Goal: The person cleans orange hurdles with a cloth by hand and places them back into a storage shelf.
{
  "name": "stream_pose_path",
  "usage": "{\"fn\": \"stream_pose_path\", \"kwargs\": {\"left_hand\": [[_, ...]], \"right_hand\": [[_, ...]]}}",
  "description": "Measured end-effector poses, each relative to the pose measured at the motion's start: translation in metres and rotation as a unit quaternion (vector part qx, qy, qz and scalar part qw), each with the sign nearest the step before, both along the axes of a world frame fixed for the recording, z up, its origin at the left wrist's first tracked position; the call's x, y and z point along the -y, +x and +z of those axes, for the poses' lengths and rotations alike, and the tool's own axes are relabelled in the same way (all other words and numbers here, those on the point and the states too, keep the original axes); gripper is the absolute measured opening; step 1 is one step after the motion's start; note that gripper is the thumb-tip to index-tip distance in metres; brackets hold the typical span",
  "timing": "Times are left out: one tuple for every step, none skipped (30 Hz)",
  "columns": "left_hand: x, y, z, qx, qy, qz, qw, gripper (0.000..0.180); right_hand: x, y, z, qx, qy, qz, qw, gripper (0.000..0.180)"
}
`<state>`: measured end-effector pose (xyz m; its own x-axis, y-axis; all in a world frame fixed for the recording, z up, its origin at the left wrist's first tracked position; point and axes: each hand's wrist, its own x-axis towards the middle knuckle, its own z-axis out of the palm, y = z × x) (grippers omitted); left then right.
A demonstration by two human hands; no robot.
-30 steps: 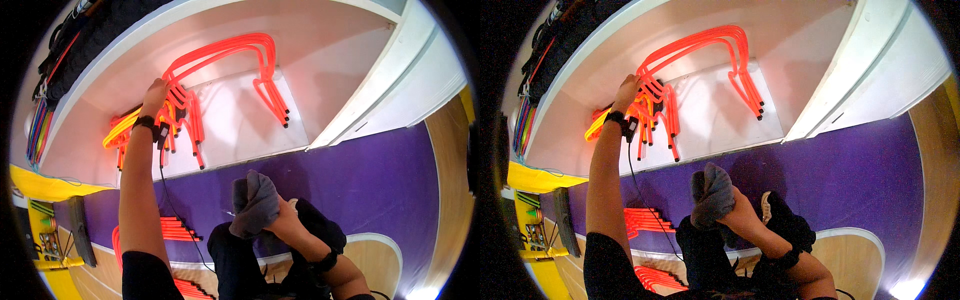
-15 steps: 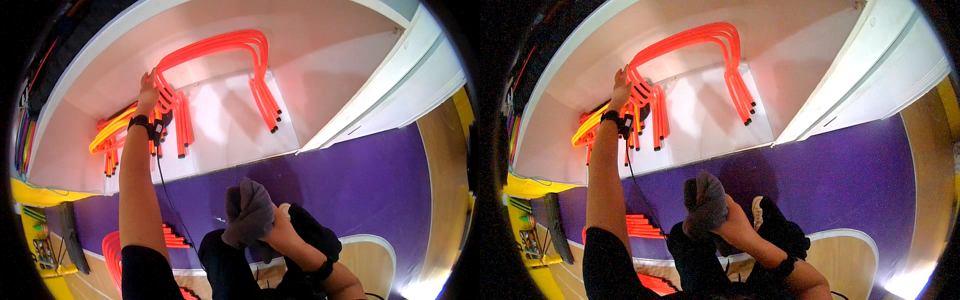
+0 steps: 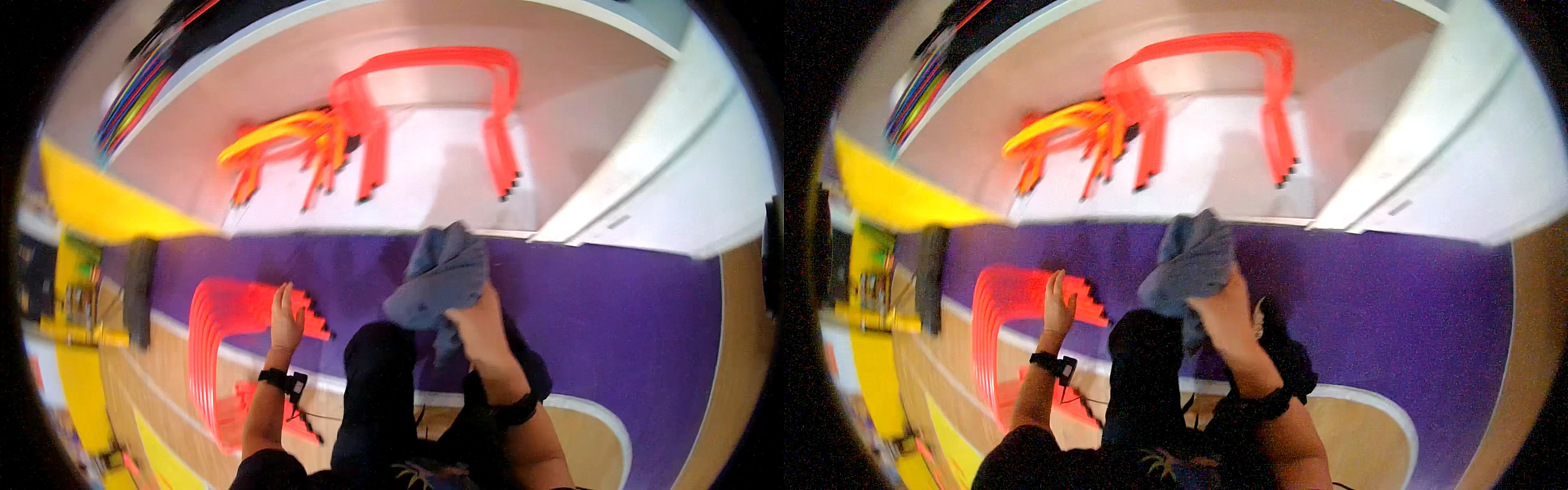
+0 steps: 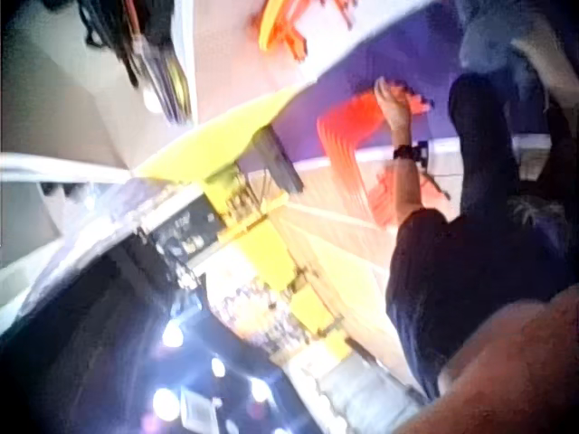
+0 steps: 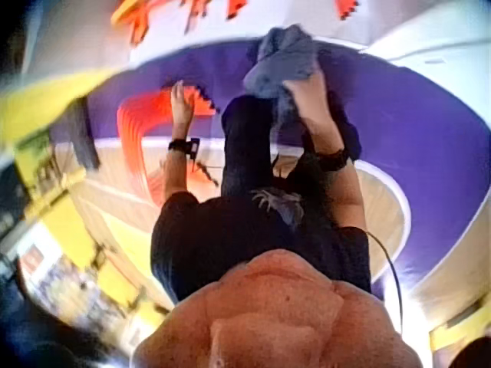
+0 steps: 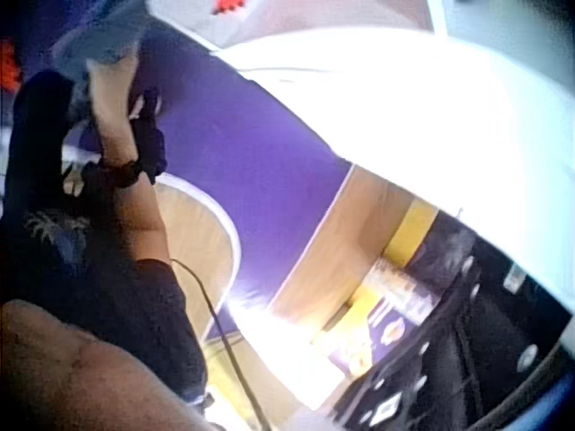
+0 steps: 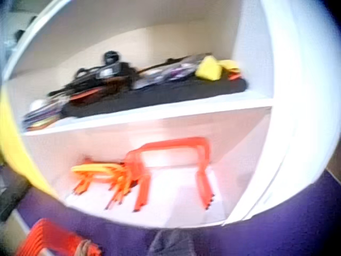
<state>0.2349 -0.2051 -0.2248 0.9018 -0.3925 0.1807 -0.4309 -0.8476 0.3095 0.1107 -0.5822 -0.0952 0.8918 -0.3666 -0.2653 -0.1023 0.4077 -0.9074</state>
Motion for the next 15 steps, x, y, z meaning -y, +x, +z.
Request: {"fn": "stream_pose_path", "kwargs": {"left_hand": [[-0.024, -0.028, 0.002, 0.032, 0.009, 0.044, 0.998, 0.063], [-0.055, -0.056, 0.007, 0.068, 0.026, 0.094, 0.993, 0.062], [-0.080, -0.075, 0.016, 0.088, 0.040, 0.151, 0.984, 0.064], [-0.106, -0.089, 0.025, 0.137, 0.055, 0.170, 0.974, 0.063], [-0.126, -0.102, 0.035, 0.148, 0.066, 0.230, 0.960, 0.065], [-0.143, -0.115, 0.043, 0.158, 0.072, 0.287, 0.942, 0.066], [-0.163, -0.125, 0.052, 0.156, 0.122, 0.348, 0.916, 0.068], [-0.182, -0.134, 0.054, 0.152, 0.167, 0.399, 0.889, 0.070], [-0.207, -0.148, 0.052, 0.164, 0.200, 0.425, 0.868, 0.075], [-0.230, -0.163, 0.050, 0.144, 0.210, 0.447, 0.857, 0.076], [-0.238, -0.167, 0.042, 0.120, 0.212, 0.458, 0.855, 0.077], [-0.249, -0.169, 0.045, 0.101, 0.217, 0.470, 0.850, 0.078], [-0.264, -0.179, 0.043, 0.046, 0.210, 0.488, 0.846, 0.079], [-0.273, -0.184, 0.039, 0.021, 0.199, 0.481, 0.854, 0.079], [-0.278, -0.186, 0.036, -0.005, 0.186, 0.469, 0.863, 0.079]], "right_hand": [[0.000, -0.007, -0.019, 0.006, -0.031, -0.005, 0.999, 0.044], [-0.006, -0.008, -0.012, -0.001, 0.010, 0.011, 1.000, 0.046], [-0.008, -0.009, -0.020, 0.013, 0.032, 0.011, 0.999, 0.047], [-0.018, -0.011, -0.021, 0.055, 0.047, -0.016, 0.997, 0.038], [-0.022, -0.013, -0.020, 0.047, 0.039, -0.012, 0.998, 0.040], [-0.027, -0.014, -0.016, 0.040, 0.026, -0.010, 0.999, 0.041], [-0.037, -0.016, -0.013, 0.033, 0.029, -0.004, 0.999, 0.041], [-0.044, -0.022, -0.012, 0.026, 0.028, -0.007, 0.999, 0.042], [-0.052, -0.028, -0.008, 0.017, 0.028, -0.006, 0.999, 0.042], [-0.060, -0.031, -0.008, 0.018, 0.027, 0.013, 0.999, 0.042], [-0.061, -0.037, -0.012, 0.017, 0.017, 0.017, 1.000, 0.043], [-0.066, -0.039, -0.014, 0.020, 0.013, 0.023, 0.999, 0.043], [-0.074, -0.042, -0.018, 0.020, 0.012, 0.030, 0.999, 0.043], [-0.075, -0.044, -0.026, 0.025, 0.005, 0.027, 0.999, 0.043], [-0.072, -0.042, -0.030, 0.031, -0.005, 0.020, 0.999, 0.044]]}}
